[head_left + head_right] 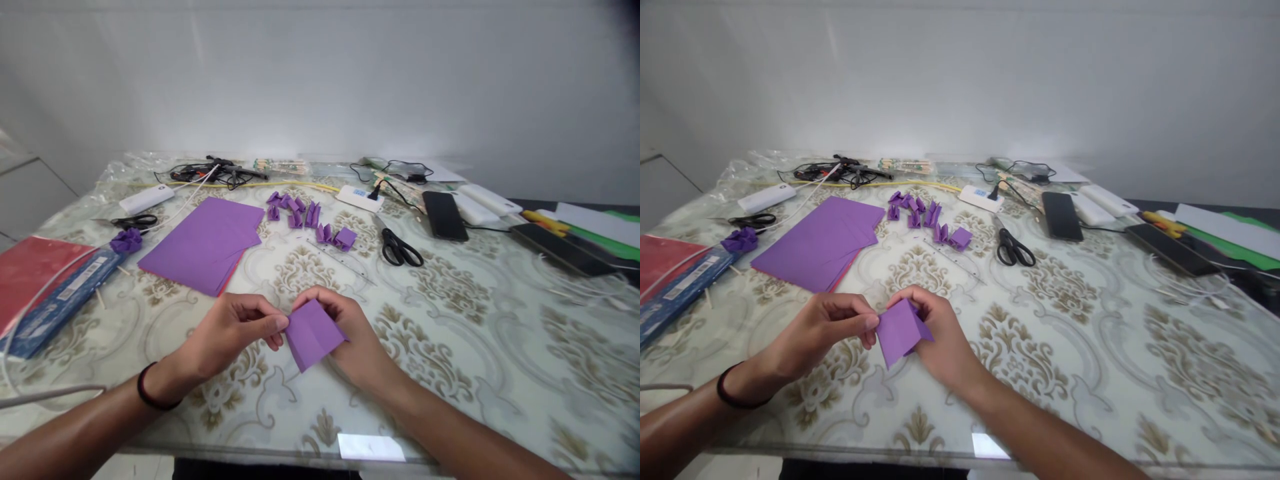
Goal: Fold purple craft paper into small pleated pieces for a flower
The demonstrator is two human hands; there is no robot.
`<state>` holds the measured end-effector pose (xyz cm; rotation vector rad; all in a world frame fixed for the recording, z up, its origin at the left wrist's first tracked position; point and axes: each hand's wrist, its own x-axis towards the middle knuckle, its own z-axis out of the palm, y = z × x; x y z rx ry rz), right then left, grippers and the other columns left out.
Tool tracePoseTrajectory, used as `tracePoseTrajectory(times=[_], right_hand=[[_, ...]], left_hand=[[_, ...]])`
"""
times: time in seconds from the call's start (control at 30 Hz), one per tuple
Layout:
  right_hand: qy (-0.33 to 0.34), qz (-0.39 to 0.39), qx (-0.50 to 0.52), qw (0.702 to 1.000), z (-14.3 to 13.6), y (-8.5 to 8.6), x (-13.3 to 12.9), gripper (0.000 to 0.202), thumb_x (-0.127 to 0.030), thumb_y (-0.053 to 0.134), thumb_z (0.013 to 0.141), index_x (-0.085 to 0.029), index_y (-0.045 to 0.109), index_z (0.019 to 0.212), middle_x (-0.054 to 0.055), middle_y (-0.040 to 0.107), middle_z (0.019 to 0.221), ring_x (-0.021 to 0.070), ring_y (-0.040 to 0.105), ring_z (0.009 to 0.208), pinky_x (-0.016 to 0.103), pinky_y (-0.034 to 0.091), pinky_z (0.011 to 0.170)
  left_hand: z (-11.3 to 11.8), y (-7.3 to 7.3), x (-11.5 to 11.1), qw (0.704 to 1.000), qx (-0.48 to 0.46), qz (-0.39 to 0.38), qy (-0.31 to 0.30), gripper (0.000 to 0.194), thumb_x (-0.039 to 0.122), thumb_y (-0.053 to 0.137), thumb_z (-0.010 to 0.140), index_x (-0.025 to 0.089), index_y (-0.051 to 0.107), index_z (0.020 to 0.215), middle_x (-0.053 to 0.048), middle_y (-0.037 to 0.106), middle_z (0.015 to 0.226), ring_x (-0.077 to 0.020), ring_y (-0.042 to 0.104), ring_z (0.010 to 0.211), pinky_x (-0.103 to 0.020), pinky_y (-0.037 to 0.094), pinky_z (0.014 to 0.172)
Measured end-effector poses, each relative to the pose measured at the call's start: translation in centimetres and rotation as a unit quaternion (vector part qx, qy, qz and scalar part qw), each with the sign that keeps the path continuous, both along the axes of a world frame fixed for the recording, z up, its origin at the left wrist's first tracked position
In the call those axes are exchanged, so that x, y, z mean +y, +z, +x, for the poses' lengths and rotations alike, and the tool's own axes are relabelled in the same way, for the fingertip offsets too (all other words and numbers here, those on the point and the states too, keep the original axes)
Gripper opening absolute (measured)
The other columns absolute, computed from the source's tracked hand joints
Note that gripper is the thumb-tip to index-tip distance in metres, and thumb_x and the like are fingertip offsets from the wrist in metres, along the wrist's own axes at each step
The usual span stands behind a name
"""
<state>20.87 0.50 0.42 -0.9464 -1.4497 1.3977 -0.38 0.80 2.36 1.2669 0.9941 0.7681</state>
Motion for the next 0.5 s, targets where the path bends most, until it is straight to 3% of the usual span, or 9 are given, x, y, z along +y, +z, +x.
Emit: tracePoseTrajectory(times=[0.23,0.5], right_hand=[[-0.038,-0.020,0.000,0.999,-0.4,-0.1,-0.1,0.021,-0.016,0.070,0.074,-0.021,0.068,0.094,-0.005,0.065,0.073,0.0131,0.056,0.063,0.024,0.042,0.058],[-0.032,-0.044,0.012,0.998,-0.4,-0.1,0.0,0.022,-0.017,0.072,0.078,-0.022,0.071,0.099,-0.005,0.067,0.072,0.0133,0.057,0.063,0.025,0.043,0.058]], left_hand=[[0.4,-0.8,-0.3,0.999,0.022,-0.035,-0.026,0.020,0.035,0.082,0.088,0.016,0.077,0.084,-0.004,0.082,0.080,-0.0181,0.076,0.077,-0.028,0.056,0.075],[0.2,-0.9,0.0,0.998,0.029,-0.042,-0.035,0.024,0.035,0.081,0.089,0.015,0.074,0.077,-0.003,0.080,0.073,-0.0160,0.073,0.069,-0.026,0.052,0.068]])
